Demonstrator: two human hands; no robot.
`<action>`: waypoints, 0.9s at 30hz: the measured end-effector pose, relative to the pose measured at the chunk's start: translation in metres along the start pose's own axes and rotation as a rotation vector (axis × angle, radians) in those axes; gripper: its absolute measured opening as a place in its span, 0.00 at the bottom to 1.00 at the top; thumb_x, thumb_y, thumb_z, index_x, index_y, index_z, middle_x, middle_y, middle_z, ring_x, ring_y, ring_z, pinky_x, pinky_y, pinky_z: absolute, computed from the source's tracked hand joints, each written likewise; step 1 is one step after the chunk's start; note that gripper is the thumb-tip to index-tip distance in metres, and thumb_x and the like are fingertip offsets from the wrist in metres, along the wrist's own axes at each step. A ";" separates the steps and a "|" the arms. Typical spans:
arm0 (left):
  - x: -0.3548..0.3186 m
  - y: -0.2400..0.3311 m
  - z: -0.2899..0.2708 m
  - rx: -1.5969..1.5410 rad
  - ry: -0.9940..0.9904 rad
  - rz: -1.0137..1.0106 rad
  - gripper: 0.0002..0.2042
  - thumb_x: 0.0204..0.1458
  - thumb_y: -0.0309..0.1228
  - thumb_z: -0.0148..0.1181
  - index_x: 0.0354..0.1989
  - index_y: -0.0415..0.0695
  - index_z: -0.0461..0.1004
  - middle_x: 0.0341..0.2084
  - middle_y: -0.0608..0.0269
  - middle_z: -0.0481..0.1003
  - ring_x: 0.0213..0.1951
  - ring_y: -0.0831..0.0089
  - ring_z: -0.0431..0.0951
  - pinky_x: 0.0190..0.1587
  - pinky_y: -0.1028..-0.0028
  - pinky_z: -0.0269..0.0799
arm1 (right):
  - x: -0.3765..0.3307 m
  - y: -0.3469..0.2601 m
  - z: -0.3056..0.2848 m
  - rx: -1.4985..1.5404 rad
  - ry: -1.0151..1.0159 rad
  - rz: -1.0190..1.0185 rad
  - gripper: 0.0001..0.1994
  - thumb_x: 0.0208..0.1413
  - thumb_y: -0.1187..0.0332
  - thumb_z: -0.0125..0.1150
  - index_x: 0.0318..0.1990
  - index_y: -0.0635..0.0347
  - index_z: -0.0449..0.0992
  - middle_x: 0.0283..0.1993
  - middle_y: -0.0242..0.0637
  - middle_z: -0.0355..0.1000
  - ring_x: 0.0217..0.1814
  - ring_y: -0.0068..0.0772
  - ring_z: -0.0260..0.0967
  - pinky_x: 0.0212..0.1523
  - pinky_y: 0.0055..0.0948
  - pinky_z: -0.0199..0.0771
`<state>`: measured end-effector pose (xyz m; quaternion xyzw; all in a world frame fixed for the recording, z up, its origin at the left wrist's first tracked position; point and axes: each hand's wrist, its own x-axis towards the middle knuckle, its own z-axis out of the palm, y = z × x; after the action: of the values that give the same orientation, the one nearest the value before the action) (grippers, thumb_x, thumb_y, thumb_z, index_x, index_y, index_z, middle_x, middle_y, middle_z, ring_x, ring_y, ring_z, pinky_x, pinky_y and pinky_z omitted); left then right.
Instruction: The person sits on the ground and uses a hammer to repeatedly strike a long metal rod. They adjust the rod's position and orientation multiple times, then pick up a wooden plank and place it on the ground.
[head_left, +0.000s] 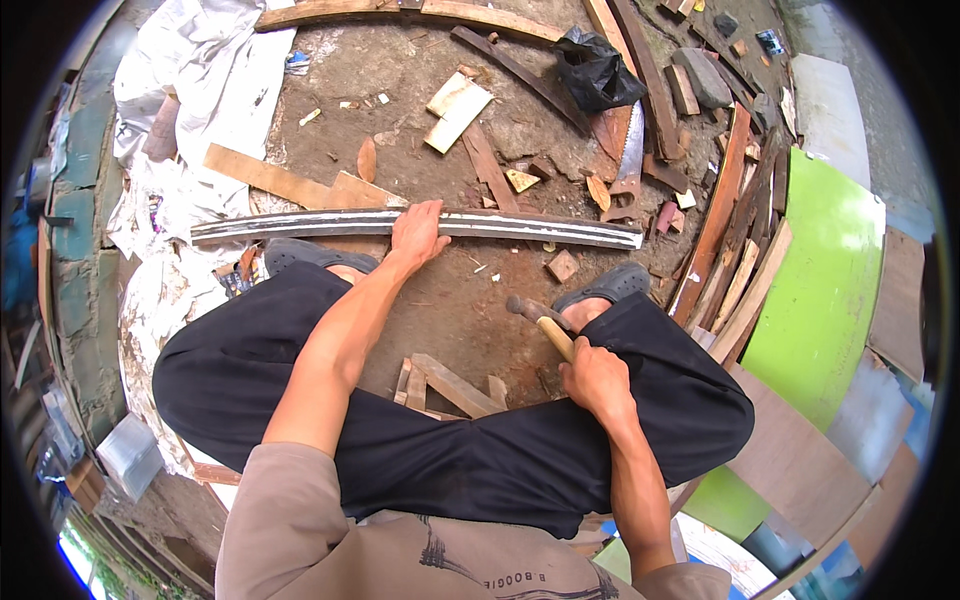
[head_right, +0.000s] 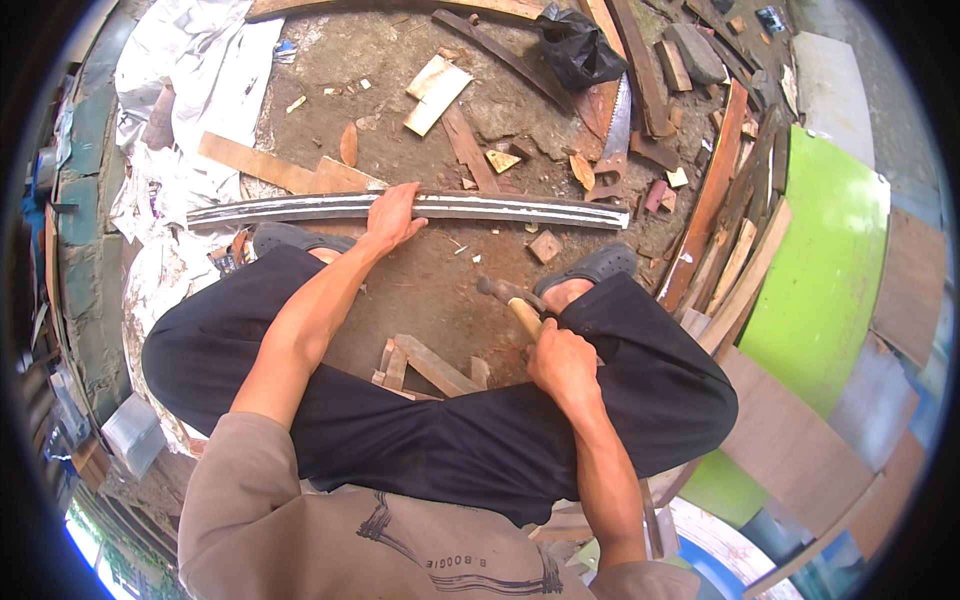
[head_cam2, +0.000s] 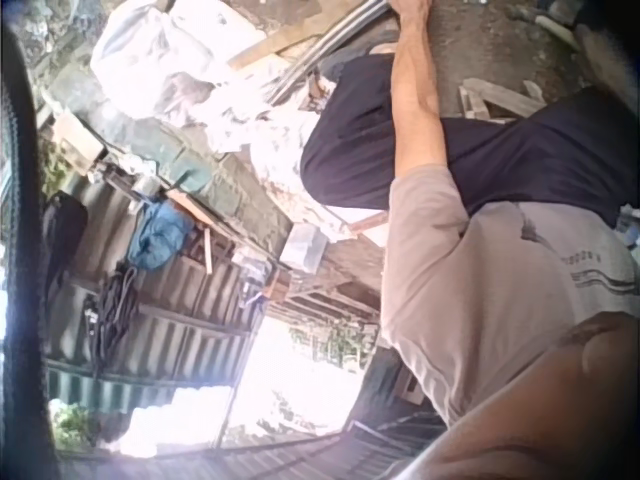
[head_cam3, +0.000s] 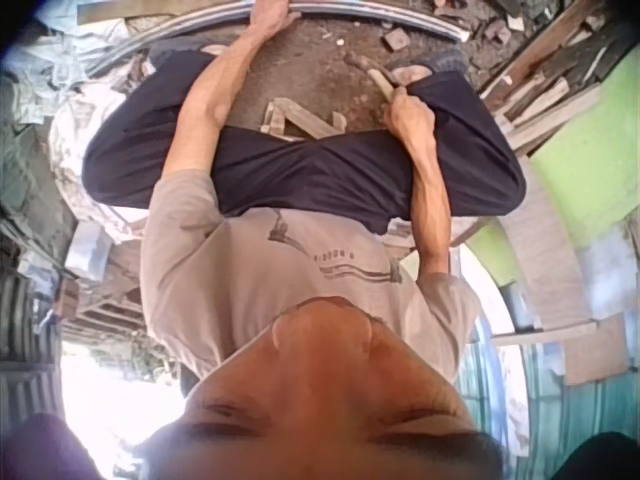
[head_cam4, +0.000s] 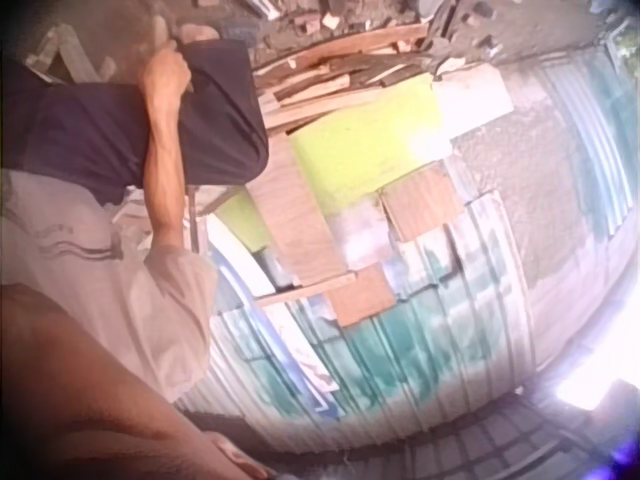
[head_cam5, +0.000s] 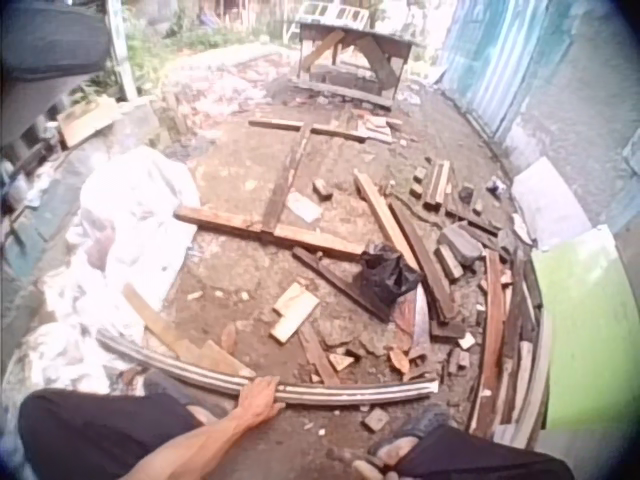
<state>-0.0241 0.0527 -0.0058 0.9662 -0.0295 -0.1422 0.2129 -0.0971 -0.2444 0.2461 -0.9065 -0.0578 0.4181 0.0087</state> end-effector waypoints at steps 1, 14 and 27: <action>0.000 -0.001 0.001 -0.040 0.028 -0.056 0.32 0.43 0.38 0.69 0.58 0.42 0.66 0.52 0.57 0.71 0.56 0.60 0.69 0.56 0.61 0.66 | 0.000 0.001 0.001 -0.003 -0.001 -0.006 0.17 0.53 0.62 0.60 0.40 0.70 0.71 0.30 0.57 0.76 0.33 0.57 0.77 0.36 0.49 0.77; 0.017 -0.003 0.016 0.088 -0.117 -0.178 0.16 0.54 0.40 0.55 0.52 0.57 0.76 0.46 0.59 0.72 0.54 0.60 0.68 0.54 0.51 0.58 | 0.002 0.000 0.010 -0.050 -0.017 -0.059 0.14 0.53 0.66 0.56 0.40 0.70 0.71 0.29 0.57 0.76 0.33 0.56 0.77 0.36 0.48 0.77; 0.028 0.000 0.011 0.094 -0.162 -0.137 0.15 0.55 0.39 0.58 0.46 0.45 0.75 0.45 0.59 0.73 0.53 0.61 0.69 0.55 0.57 0.61 | 0.015 -0.021 -0.018 -0.013 -0.073 -0.027 0.18 0.53 0.61 0.62 0.42 0.69 0.70 0.32 0.55 0.76 0.36 0.57 0.76 0.40 0.48 0.76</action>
<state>-0.0003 0.0452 -0.0227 0.9602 0.0127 -0.2325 0.1541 -0.0758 -0.2211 0.2476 -0.8897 -0.0732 0.4506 0.0064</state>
